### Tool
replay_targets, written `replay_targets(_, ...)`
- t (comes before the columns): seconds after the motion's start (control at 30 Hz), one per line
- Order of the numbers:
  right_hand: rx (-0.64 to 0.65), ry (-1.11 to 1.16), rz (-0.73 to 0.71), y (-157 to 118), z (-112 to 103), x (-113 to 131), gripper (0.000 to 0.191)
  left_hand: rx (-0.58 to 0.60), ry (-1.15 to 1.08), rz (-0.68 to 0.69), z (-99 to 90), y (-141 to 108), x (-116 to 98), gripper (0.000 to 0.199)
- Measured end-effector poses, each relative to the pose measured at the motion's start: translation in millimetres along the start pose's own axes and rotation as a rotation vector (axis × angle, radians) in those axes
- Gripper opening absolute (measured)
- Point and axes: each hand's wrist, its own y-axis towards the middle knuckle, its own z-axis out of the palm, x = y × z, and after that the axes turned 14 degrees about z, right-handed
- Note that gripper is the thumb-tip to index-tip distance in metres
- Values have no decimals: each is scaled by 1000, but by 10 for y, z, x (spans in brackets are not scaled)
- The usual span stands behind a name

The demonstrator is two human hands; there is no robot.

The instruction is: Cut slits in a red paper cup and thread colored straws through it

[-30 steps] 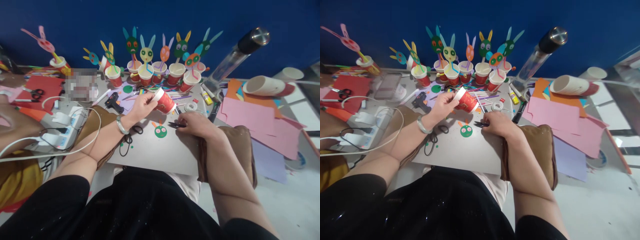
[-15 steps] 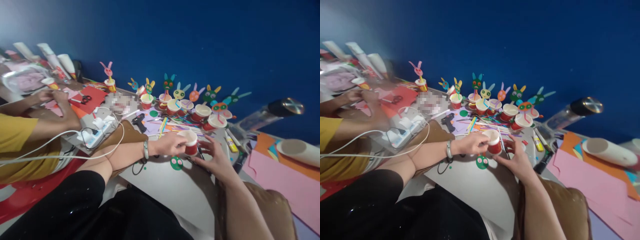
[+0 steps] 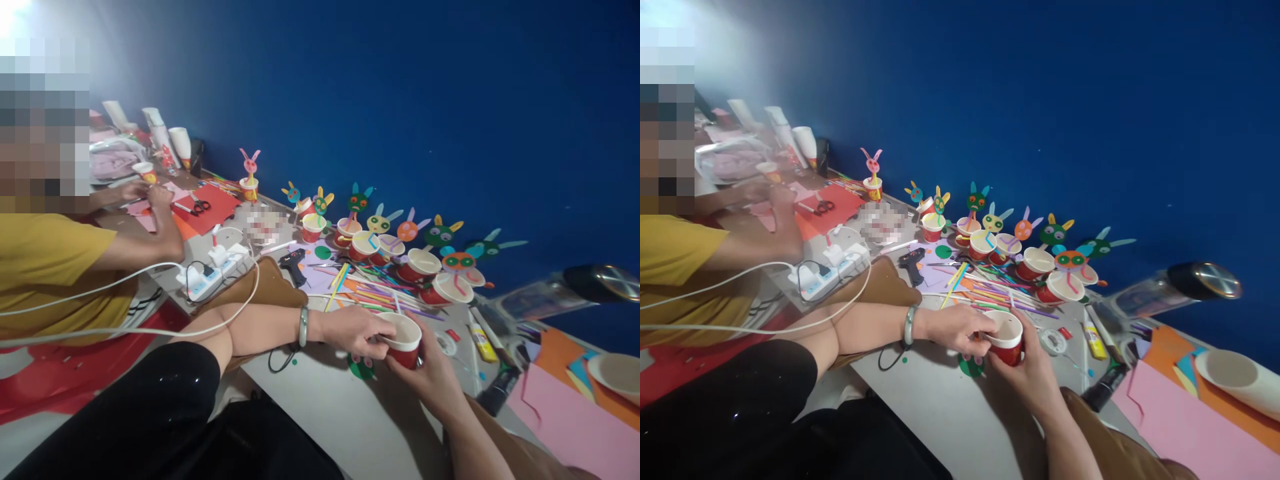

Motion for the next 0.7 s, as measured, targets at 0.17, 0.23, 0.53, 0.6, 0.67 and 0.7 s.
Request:
replay_targets(0.17,-35,-95,-36,-19,-31,-21,86,-22,65,70,-6,21,34,7)
replay_targets(0.23,-42,-142,-53,-22,-51,-37,87,-26,88,82,-5,24,47,7)
replay_targets(0.53,-95,-223,-43,-104,-42,57,68,-10,104,47,-33,18,5,13)
replay_targets(0.6,-113,-226,-46,-124,-26,87,66,-15,88,44,-25,11,7,8)
replay_targets(0.67,-144,-234,-39,-143,-8,105,66,-29,89,48,-5,1,22,1)
replay_targets(0.7,-161,-238,-34,-152,1,110,66,-37,94,60,7,-4,32,3)
